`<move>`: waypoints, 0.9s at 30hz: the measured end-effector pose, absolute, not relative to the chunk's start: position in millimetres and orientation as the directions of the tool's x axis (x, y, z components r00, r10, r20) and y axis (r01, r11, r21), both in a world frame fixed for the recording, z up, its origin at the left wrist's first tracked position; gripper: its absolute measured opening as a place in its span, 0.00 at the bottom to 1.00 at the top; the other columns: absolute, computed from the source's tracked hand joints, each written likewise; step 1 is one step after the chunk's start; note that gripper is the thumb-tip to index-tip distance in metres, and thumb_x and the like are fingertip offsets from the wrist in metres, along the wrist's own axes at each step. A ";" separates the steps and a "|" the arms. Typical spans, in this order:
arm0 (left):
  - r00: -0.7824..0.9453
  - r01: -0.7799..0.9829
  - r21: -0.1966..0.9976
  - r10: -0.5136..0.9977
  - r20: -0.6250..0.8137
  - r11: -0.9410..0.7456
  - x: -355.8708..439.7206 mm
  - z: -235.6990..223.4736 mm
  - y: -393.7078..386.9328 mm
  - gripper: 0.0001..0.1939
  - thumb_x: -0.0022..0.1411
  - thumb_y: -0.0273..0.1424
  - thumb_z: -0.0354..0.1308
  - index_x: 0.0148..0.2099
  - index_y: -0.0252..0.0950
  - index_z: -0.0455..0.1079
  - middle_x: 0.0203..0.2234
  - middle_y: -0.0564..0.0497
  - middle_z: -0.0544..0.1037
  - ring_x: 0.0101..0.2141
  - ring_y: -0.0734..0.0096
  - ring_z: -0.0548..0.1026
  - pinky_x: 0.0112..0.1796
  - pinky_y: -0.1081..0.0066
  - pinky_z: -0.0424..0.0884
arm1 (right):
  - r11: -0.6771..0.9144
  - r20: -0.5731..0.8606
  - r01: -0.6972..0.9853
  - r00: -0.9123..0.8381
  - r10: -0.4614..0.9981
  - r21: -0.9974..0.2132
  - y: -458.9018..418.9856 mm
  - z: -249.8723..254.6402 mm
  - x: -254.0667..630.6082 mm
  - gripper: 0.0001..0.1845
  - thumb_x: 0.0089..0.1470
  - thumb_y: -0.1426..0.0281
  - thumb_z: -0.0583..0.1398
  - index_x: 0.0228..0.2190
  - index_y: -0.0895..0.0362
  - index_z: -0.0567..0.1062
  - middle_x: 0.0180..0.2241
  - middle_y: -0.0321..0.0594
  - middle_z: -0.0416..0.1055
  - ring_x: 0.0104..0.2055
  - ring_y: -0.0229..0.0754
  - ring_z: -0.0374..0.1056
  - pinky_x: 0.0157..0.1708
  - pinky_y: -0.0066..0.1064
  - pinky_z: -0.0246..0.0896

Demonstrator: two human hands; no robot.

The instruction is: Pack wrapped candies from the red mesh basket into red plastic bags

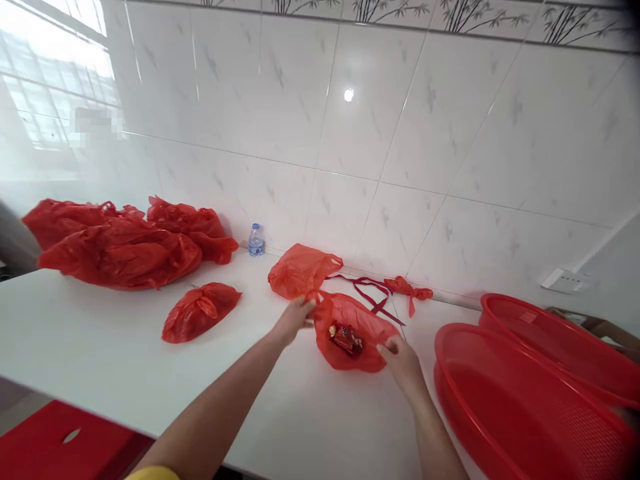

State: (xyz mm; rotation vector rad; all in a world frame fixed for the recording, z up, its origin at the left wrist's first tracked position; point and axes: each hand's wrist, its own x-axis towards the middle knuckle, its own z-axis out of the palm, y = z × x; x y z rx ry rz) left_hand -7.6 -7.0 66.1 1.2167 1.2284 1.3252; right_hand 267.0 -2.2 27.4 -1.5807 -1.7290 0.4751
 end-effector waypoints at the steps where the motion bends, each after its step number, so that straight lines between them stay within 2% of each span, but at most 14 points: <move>1: -0.098 -0.051 0.992 0.989 0.111 -0.116 -7.6 83.0 -1.2 0.18 0.54 0.47 0.54 0.35 0.36 0.68 0.28 0.48 0.77 0.27 0.71 0.74 0.30 0.69 0.71 | 0.210 0.304 0.638 0.039 0.952 -0.741 -6.1 41.6 269.4 0.15 0.46 0.60 0.58 0.20 0.54 0.58 0.19 0.29 0.58 0.23 0.36 0.57 0.24 0.27 0.52; 3: -0.130 -0.114 0.970 0.971 0.200 -0.215 -7.2 118.1 6.0 0.19 0.54 0.47 0.55 0.37 0.36 0.67 0.30 0.49 0.76 0.29 0.71 0.74 0.31 0.69 0.72 | 0.272 0.401 0.518 0.154 0.903 -0.811 -13.8 70.7 275.0 0.17 0.47 0.58 0.60 0.21 0.54 0.59 0.20 0.29 0.58 0.22 0.34 0.55 0.23 0.26 0.52; 5: -0.149 -0.140 0.940 0.945 0.292 -0.312 -5.8 149.2 6.4 0.19 0.56 0.47 0.54 0.39 0.37 0.68 0.34 0.48 0.76 0.33 0.71 0.74 0.33 0.71 0.71 | 0.369 0.491 0.370 0.327 0.808 -0.853 -20.0 94.7 280.7 0.16 0.48 0.57 0.60 0.24 0.55 0.61 0.23 0.30 0.62 0.24 0.34 0.58 0.25 0.25 0.54; 7: -0.153 -0.140 0.899 0.906 0.394 -0.414 -4.5 171.2 2.6 0.18 0.57 0.45 0.55 0.40 0.36 0.69 0.37 0.47 0.76 0.37 0.69 0.74 0.34 0.71 0.71 | 0.444 0.516 0.264 0.432 0.739 -0.856 -23.2 110.0 284.7 0.17 0.49 0.57 0.61 0.27 0.55 0.62 0.26 0.32 0.66 0.26 0.35 0.62 0.27 0.26 0.58; 9: -0.150 -0.123 0.886 0.890 0.429 -0.448 -4.0 183.2 -0.4 0.17 0.57 0.44 0.56 0.39 0.35 0.70 0.36 0.46 0.76 0.37 0.67 0.74 0.34 0.70 0.70 | 0.434 0.488 0.223 0.422 0.764 -0.873 -23.6 117.6 285.7 0.17 0.48 0.56 0.62 0.26 0.55 0.63 0.27 0.35 0.69 0.29 0.37 0.65 0.28 0.27 0.60; 12: -0.139 -0.084 0.905 0.904 0.404 -0.417 -4.3 190.9 -0.2 0.16 0.56 0.43 0.58 0.36 0.34 0.69 0.34 0.47 0.76 0.35 0.68 0.74 0.35 0.69 0.70 | 0.384 0.411 0.147 0.372 0.832 -0.911 -22.6 123.3 281.7 0.18 0.45 0.57 0.64 0.25 0.56 0.64 0.28 0.39 0.72 0.31 0.40 0.68 0.28 0.29 0.63; 17: -0.095 -0.068 0.870 0.871 0.482 -0.488 -7.7 198.2 -11.8 0.16 0.59 0.43 0.55 0.39 0.34 0.69 0.38 0.46 0.76 0.39 0.66 0.75 0.38 0.66 0.70 | 0.509 0.438 -0.157 0.339 0.833 -0.846 -26.3 127.1 276.7 0.17 0.47 0.61 0.64 0.26 0.55 0.61 0.31 0.38 0.72 0.34 0.39 0.70 0.35 0.33 0.66; 19: -0.074 -0.044 0.874 0.874 0.480 -0.483 -14.2 189.8 -24.3 0.16 0.60 0.44 0.55 0.41 0.35 0.69 0.42 0.46 0.75 0.42 0.64 0.74 0.39 0.65 0.71 | 0.497 0.434 -0.186 0.296 0.851 -0.848 -28.2 118.6 280.6 0.16 0.47 0.61 0.64 0.27 0.55 0.62 0.35 0.39 0.72 0.37 0.39 0.70 0.38 0.34 0.66; 21: -0.044 -0.006 0.900 0.899 0.436 -0.437 -25.3 166.4 -36.8 0.17 0.60 0.44 0.55 0.43 0.37 0.68 0.45 0.46 0.74 0.44 0.62 0.73 0.41 0.63 0.70 | 0.439 0.397 -0.128 0.262 0.880 -0.889 -29.8 101.0 287.1 0.16 0.46 0.60 0.64 0.32 0.54 0.65 0.44 0.41 0.70 0.41 0.41 0.69 0.40 0.35 0.65; 23: -0.056 0.040 0.925 0.923 0.380 -0.379 -38.7 128.2 -45.3 0.20 0.59 0.45 0.55 0.49 0.40 0.65 0.47 0.45 0.72 0.45 0.60 0.72 0.42 0.61 0.70 | 0.358 0.340 -0.059 0.203 0.918 -0.932 -31.3 76.5 293.1 0.24 0.43 0.59 0.66 0.41 0.50 0.66 0.52 0.44 0.65 0.47 0.45 0.68 0.42 0.37 0.65; 24: -0.131 0.078 0.933 0.925 0.358 -0.350 -44.9 105.6 -47.5 0.23 0.58 0.45 0.56 0.52 0.41 0.62 0.49 0.45 0.70 0.47 0.59 0.71 0.44 0.60 0.70 | 0.312 0.302 -0.043 0.152 0.941 -0.949 -31.9 63.3 294.6 0.29 0.42 0.59 0.66 0.46 0.49 0.65 0.55 0.45 0.62 0.50 0.47 0.66 0.45 0.38 0.64; 26: -0.233 0.162 0.945 0.919 0.317 -0.285 -53.3 60.7 -47.9 0.31 0.56 0.46 0.58 0.58 0.43 0.55 0.55 0.43 0.64 0.55 0.55 0.64 0.50 0.56 0.65 | 0.214 0.213 -0.036 0.031 0.977 -0.976 -32.1 39.2 292.3 0.39 0.40 0.58 0.67 0.53 0.47 0.61 0.59 0.48 0.57 0.56 0.50 0.61 0.50 0.42 0.61; 27: -0.223 0.177 0.952 0.932 0.284 -0.248 -54.4 41.5 -46.8 0.35 0.55 0.46 0.59 0.61 0.44 0.52 0.58 0.41 0.61 0.58 0.53 0.60 0.52 0.54 0.63 | 0.174 0.174 -0.032 -0.023 0.984 -0.984 -31.3 29.4 288.1 0.43 0.39 0.57 0.68 0.55 0.47 0.59 0.60 0.49 0.55 0.59 0.51 0.58 0.52 0.43 0.59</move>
